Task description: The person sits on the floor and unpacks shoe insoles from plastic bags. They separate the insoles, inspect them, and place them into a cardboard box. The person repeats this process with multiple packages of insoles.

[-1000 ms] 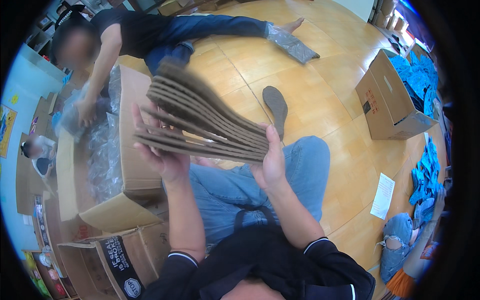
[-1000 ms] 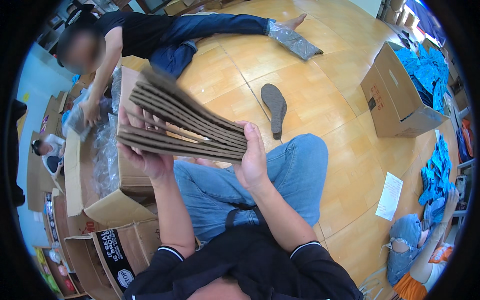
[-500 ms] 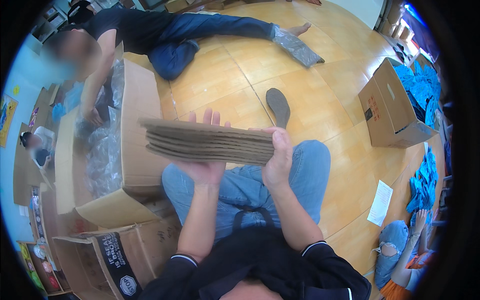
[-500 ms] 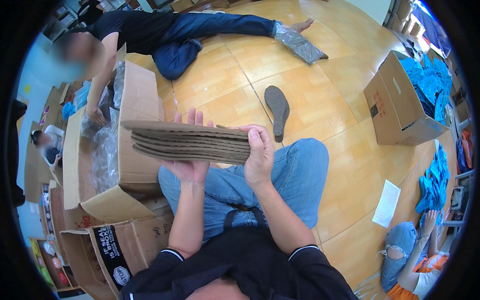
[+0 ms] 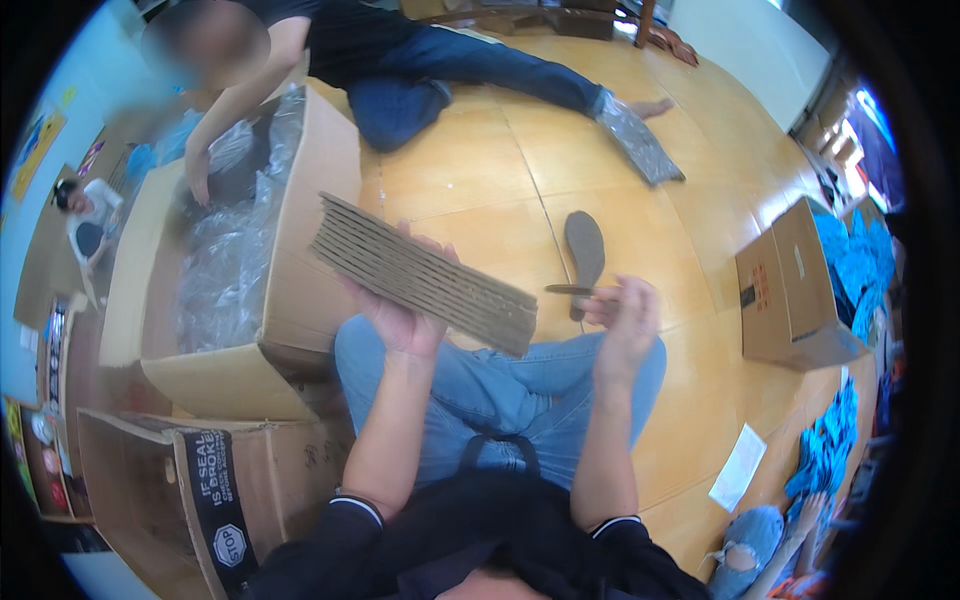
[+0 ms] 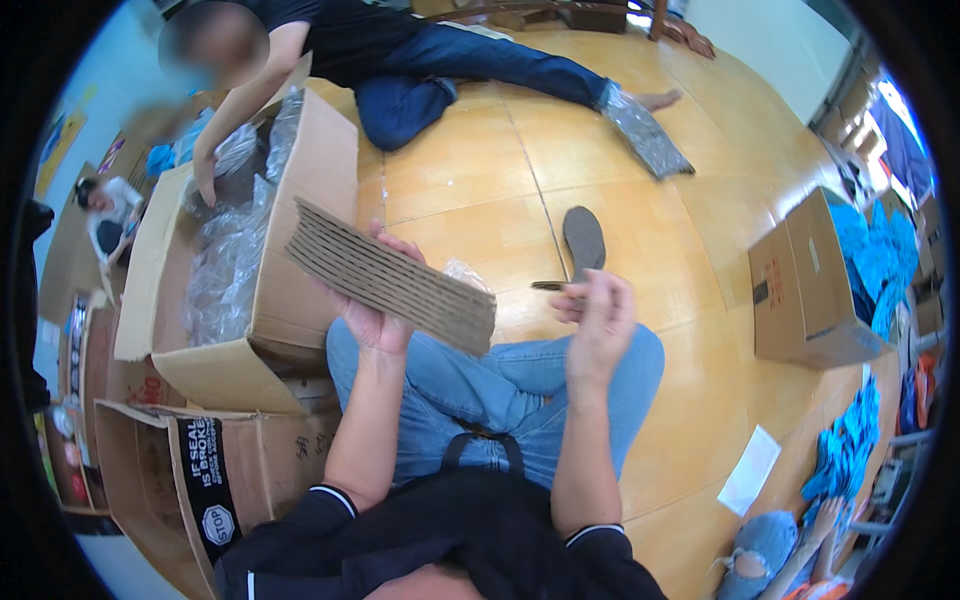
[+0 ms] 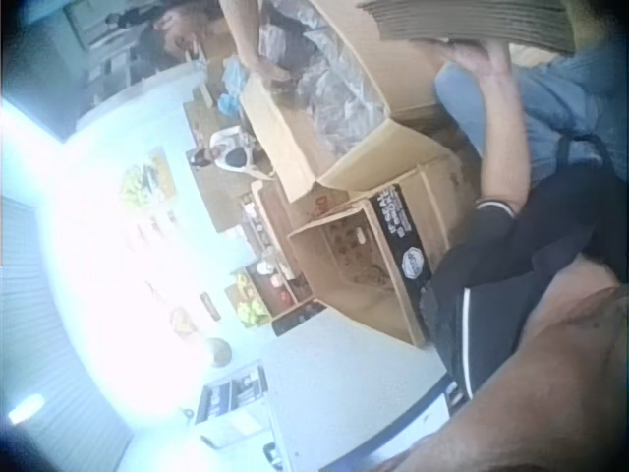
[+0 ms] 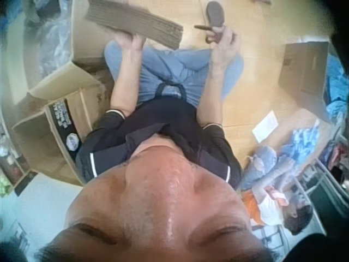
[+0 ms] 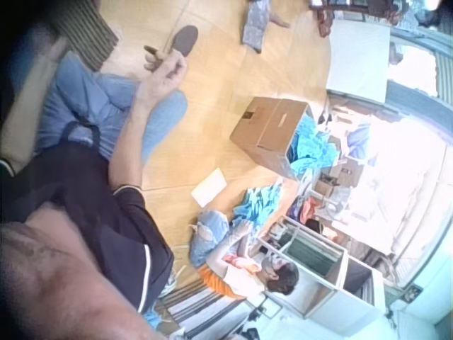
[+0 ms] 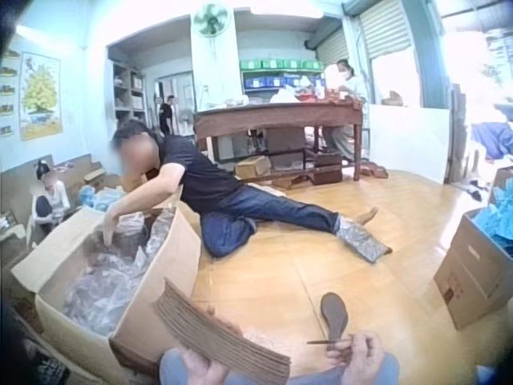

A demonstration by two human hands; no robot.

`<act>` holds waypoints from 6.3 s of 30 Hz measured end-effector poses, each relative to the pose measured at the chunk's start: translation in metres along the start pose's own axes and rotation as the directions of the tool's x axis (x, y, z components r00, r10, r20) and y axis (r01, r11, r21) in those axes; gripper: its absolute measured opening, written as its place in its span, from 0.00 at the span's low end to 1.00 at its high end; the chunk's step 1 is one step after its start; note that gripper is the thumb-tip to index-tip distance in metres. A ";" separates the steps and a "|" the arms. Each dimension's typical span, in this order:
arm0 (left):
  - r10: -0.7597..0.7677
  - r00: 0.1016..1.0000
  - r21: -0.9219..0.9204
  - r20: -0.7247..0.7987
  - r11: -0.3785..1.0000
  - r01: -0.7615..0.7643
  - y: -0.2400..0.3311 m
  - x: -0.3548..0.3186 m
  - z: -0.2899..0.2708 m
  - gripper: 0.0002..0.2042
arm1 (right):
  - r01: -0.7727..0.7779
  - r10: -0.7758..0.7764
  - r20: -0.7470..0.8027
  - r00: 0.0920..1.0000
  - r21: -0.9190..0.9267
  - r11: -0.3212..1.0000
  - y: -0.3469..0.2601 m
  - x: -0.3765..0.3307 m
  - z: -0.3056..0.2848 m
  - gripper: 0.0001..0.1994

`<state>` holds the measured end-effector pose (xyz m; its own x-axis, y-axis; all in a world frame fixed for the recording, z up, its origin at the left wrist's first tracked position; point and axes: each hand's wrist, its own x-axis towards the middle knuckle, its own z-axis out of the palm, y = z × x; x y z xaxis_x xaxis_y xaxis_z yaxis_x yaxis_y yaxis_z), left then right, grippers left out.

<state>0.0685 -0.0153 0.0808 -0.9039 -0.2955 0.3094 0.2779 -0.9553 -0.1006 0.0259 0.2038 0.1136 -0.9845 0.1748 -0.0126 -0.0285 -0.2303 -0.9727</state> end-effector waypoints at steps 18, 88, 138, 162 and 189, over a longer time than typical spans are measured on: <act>-0.067 0.979 0.209 -0.191 0.972 0.107 -0.026 -0.016 -0.008 0.41 | -0.915 0.146 0.904 0.402 0.398 0.061 0.028 -0.014 -0.008 0.13; -0.655 0.723 0.286 0.220 -0.665 -0.690 -0.059 -0.008 -0.003 0.31 | -0.466 0.386 0.324 0.864 0.223 0.856 0.013 0.021 -0.029 0.29; -0.367 0.841 0.508 -0.398 0.675 0.535 -0.030 0.016 -0.092 0.31 | 0.026 -0.045 0.224 0.974 0.087 0.996 0.056 0.013 0.031 0.19; -0.130 0.840 0.694 -0.527 0.505 0.514 -0.024 0.041 -0.140 0.28 | -0.334 0.190 0.375 0.907 0.369 0.868 0.142 0.090 0.002 0.14; -0.166 0.730 0.443 -0.663 0.700 0.561 -0.030 0.035 -0.141 0.30 | 0.140 -0.074 0.182 0.981 -0.386 0.912 0.157 0.090 0.009 0.32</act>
<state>-0.0175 0.0037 -0.0388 -0.9217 -0.0541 -0.3841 -0.1684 -0.8363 0.5218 -0.0683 0.1748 -0.0382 -0.9947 0.0147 0.1017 -0.0973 0.1840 -0.9781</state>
